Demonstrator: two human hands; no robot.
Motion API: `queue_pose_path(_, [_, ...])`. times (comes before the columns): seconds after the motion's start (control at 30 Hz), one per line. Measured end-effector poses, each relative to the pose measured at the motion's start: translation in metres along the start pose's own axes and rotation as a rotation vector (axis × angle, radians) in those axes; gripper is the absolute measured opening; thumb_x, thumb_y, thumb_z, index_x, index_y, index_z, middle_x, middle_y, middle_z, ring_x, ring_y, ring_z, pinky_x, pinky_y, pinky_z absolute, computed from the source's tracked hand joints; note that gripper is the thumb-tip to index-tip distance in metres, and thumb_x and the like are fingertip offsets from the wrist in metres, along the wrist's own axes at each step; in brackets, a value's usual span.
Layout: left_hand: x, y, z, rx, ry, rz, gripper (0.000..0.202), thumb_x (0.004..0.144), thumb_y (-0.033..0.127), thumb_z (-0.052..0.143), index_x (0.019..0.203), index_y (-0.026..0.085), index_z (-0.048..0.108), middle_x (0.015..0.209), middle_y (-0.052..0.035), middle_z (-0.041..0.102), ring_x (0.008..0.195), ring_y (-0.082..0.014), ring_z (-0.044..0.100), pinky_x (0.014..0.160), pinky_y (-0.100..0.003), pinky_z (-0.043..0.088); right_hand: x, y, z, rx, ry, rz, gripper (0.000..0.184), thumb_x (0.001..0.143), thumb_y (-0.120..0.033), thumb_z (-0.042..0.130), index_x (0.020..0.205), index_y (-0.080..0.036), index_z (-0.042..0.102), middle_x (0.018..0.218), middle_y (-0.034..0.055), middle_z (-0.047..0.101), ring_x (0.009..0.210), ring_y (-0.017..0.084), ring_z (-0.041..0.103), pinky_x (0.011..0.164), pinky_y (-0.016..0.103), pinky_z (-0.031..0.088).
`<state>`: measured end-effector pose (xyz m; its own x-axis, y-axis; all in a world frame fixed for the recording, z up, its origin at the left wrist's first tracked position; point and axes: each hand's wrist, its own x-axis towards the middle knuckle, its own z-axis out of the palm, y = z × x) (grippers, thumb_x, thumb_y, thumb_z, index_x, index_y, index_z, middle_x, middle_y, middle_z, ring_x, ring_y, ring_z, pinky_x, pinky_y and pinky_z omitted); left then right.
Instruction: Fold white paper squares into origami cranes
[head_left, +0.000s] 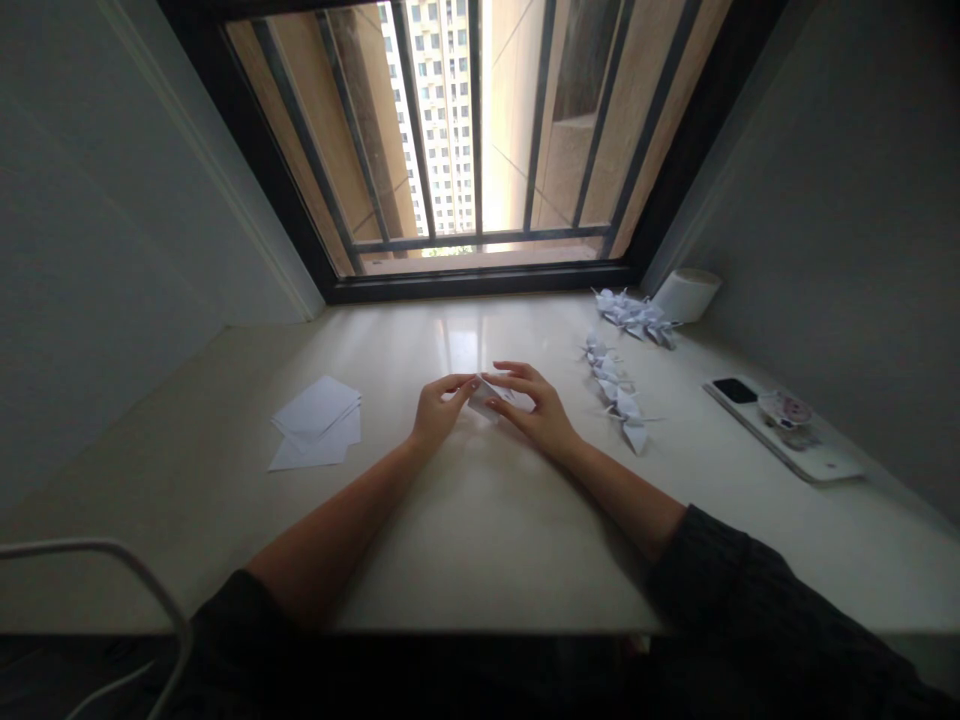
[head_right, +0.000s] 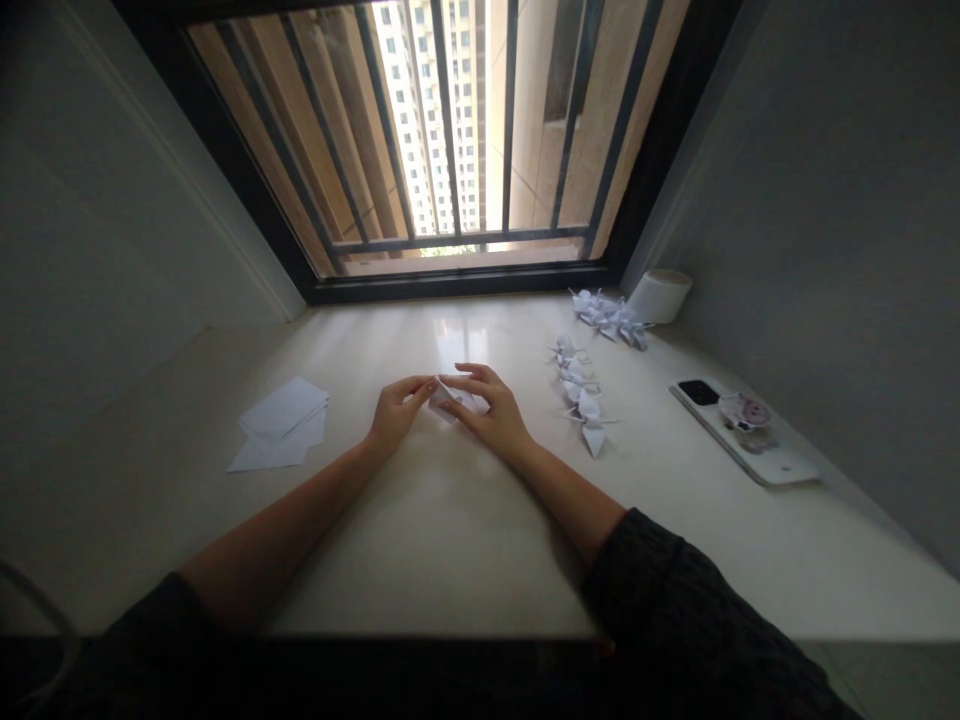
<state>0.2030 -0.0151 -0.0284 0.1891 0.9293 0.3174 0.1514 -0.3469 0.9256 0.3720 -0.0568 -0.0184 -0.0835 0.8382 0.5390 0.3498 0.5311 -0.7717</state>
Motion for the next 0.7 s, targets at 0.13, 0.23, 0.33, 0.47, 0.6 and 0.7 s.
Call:
queue_pose_path(0.13, [0.001, -0.003, 0.0, -0.104, 0.008, -0.061, 0.027, 0.074, 0.04, 0.064, 0.086, 0.017, 0.073, 0.09, -0.0064, 0.071, 0.083, -0.019, 0.063, 0.076, -0.03, 0.046, 0.0, 0.002, 0.002, 0.047, 0.022, 0.037, 0.031, 0.073, -0.038, 0.069, 0.103, -0.032, 0.068, 0.119, 0.0046, 0.059, 0.105, 0.021, 0.056, 0.095, 0.04, 0.043])
queue_pose_path(0.23, [0.002, -0.003, 0.0, -0.146, 0.021, -0.098, 0.029, 0.073, 0.042, 0.065, 0.085, 0.017, 0.073, 0.089, -0.0063, 0.071, 0.082, -0.019, 0.063, 0.075, -0.03, 0.046, 0.0, 0.006, 0.003, 0.11, 0.041, 0.106, 0.022, 0.071, -0.04, 0.07, 0.091, -0.03, 0.072, 0.115, 0.0047, 0.063, 0.102, 0.021, 0.059, 0.094, 0.041, 0.044])
queue_pose_path(0.33, [0.002, -0.002, 0.0, -0.182, 0.021, -0.125, 0.03, 0.071, 0.042, 0.067, 0.086, 0.017, 0.073, 0.09, -0.0064, 0.071, 0.081, -0.0187, 0.063, 0.076, -0.03, 0.047, 0.001, 0.01, 0.005, 0.187, 0.056, 0.182, 0.018, 0.068, -0.041, 0.071, 0.078, -0.026, 0.074, 0.107, 0.0053, 0.066, 0.101, 0.022, 0.061, 0.095, 0.039, 0.044])
queue_pose_path(0.47, [0.002, 0.0, 0.0, -0.225, 0.03, -0.147, 0.029, 0.071, 0.041, 0.067, 0.085, 0.016, 0.073, 0.088, -0.0064, 0.071, 0.079, -0.0174, 0.062, 0.076, -0.029, 0.047, 0.0, 0.015, 0.008, 0.333, 0.043, 0.317, 0.023, 0.061, -0.043, 0.075, 0.07, -0.021, 0.072, 0.102, 0.0056, 0.068, 0.092, 0.022, 0.064, 0.084, 0.036, 0.05])
queue_pose_path(0.6, [0.002, 0.001, 0.001, -0.228, 0.042, -0.158, 0.029, 0.071, 0.041, 0.067, 0.083, 0.015, 0.072, 0.083, -0.0055, 0.071, 0.073, -0.0153, 0.061, 0.071, -0.028, 0.047, -0.001, 0.02, 0.011, 0.351, -0.003, 0.462, 0.031, 0.059, -0.047, 0.075, 0.069, -0.018, 0.069, 0.079, 0.0042, 0.069, 0.065, 0.016, 0.063, 0.06, 0.029, 0.051])
queue_pose_path(0.7, [0.002, 0.0, 0.001, -0.186, 0.043, -0.13, 0.029, 0.073, 0.042, 0.065, 0.081, 0.015, 0.071, 0.078, -0.0041, 0.069, 0.071, -0.014, 0.06, 0.069, -0.026, 0.046, 0.0, 0.023, 0.011, 0.284, 0.053, 0.445, 0.032, 0.06, -0.047, 0.074, 0.07, -0.017, 0.066, 0.067, 0.0021, 0.066, 0.06, 0.014, 0.06, 0.059, 0.028, 0.05])
